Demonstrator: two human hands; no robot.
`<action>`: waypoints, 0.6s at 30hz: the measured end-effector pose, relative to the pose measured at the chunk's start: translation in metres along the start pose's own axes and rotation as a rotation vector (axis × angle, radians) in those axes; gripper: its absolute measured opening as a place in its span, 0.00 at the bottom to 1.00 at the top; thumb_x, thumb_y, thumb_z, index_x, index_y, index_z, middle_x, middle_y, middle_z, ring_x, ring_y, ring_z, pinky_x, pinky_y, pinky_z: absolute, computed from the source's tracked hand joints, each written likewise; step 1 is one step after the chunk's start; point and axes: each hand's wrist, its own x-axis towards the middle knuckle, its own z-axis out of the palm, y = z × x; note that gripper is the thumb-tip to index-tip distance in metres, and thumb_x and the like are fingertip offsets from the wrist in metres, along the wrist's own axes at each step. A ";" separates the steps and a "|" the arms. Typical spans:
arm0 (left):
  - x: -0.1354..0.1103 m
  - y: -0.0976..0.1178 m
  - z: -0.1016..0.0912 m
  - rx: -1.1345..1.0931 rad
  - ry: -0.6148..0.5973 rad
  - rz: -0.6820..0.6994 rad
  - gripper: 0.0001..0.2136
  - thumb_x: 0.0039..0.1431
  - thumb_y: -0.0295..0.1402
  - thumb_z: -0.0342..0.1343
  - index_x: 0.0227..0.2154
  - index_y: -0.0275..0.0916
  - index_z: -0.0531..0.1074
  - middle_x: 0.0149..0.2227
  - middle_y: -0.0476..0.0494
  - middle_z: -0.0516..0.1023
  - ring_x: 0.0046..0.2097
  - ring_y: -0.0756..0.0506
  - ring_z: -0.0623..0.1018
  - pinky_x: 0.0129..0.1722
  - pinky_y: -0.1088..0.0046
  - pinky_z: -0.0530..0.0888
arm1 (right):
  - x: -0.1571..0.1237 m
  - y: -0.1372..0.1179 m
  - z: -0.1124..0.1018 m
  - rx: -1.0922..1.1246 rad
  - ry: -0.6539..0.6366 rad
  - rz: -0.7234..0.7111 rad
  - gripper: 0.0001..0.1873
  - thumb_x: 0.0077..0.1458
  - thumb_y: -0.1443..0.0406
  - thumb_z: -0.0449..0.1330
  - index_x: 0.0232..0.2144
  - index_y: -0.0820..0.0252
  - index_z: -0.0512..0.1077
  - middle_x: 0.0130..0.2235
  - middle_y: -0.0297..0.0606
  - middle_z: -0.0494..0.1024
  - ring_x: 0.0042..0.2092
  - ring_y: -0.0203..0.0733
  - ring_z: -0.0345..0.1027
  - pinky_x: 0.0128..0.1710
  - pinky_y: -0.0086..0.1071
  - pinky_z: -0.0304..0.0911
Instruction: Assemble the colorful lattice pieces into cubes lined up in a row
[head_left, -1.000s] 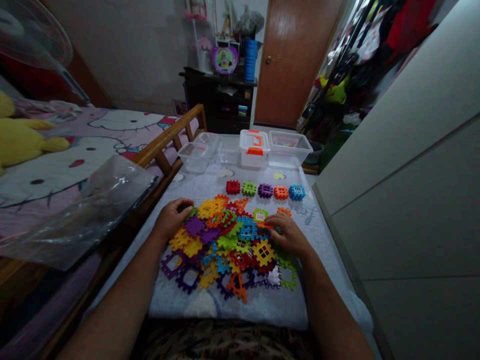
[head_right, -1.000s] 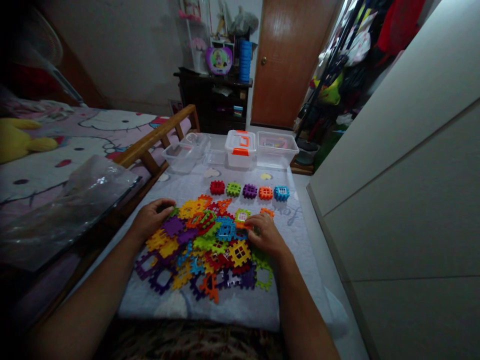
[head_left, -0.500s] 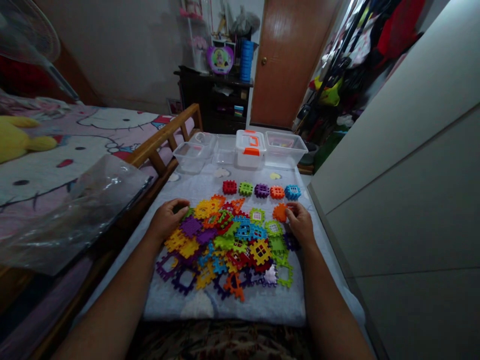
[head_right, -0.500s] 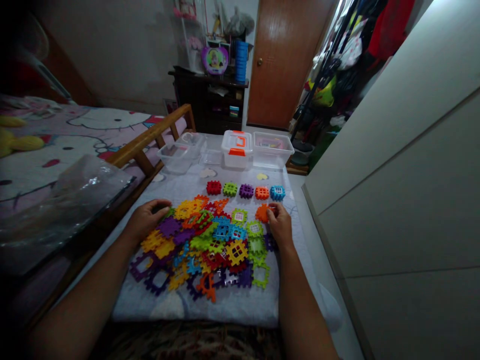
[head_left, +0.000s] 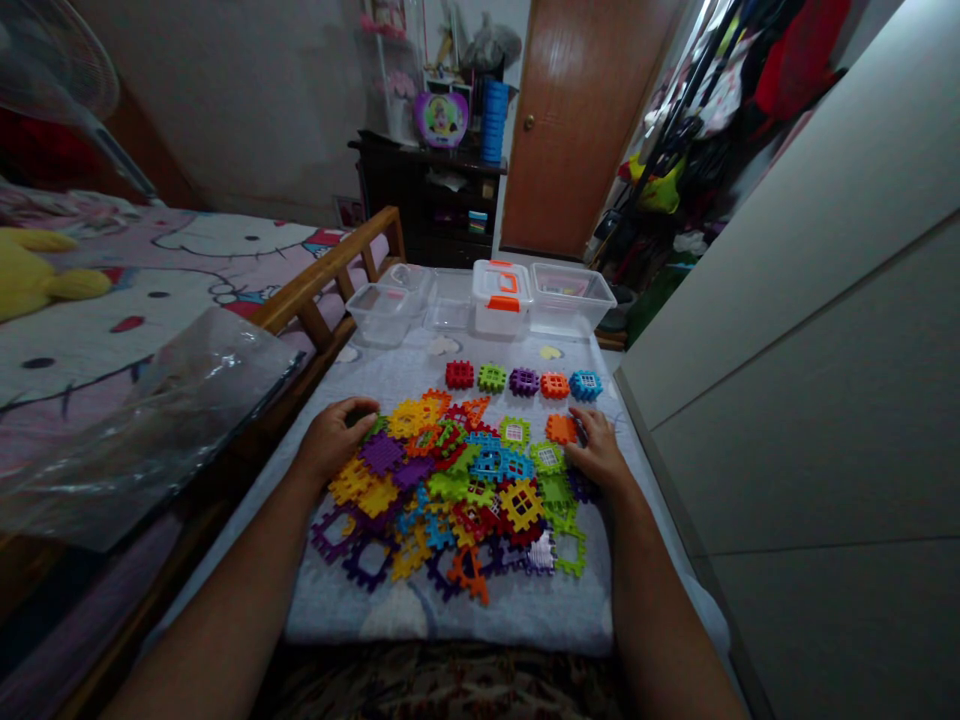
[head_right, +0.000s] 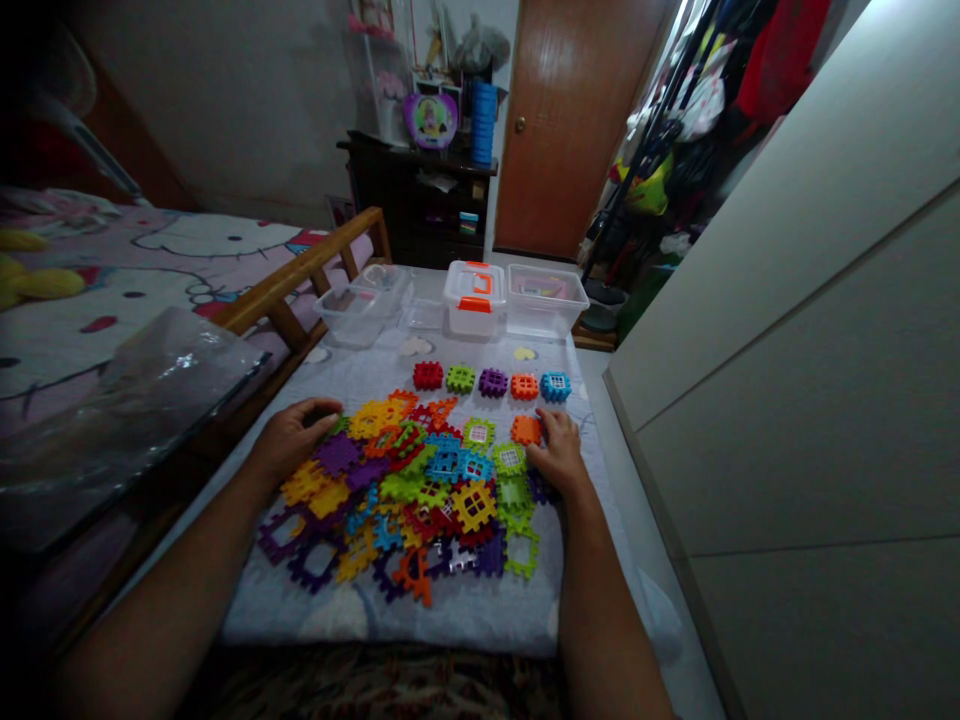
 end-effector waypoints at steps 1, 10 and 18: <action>0.000 0.000 0.000 -0.005 0.000 -0.003 0.20 0.49 0.47 0.57 0.40 0.39 0.79 0.42 0.41 0.83 0.44 0.39 0.80 0.52 0.63 0.75 | 0.000 0.000 0.000 -0.020 -0.018 -0.003 0.30 0.46 0.62 0.60 0.54 0.57 0.72 0.52 0.46 0.71 0.54 0.56 0.64 0.57 0.50 0.60; -0.001 0.002 0.000 -0.008 -0.005 -0.017 0.20 0.49 0.47 0.57 0.40 0.39 0.79 0.42 0.41 0.83 0.44 0.39 0.81 0.52 0.63 0.75 | 0.002 -0.002 -0.002 -0.016 -0.013 -0.002 0.21 0.48 0.58 0.63 0.46 0.55 0.73 0.47 0.44 0.72 0.52 0.55 0.65 0.55 0.47 0.61; -0.002 0.004 0.000 -0.024 0.002 -0.021 0.19 0.48 0.46 0.57 0.39 0.40 0.79 0.41 0.42 0.83 0.43 0.39 0.80 0.51 0.64 0.75 | 0.001 -0.003 -0.002 -0.048 -0.019 0.006 0.22 0.47 0.59 0.63 0.47 0.56 0.73 0.47 0.45 0.72 0.50 0.55 0.65 0.53 0.47 0.62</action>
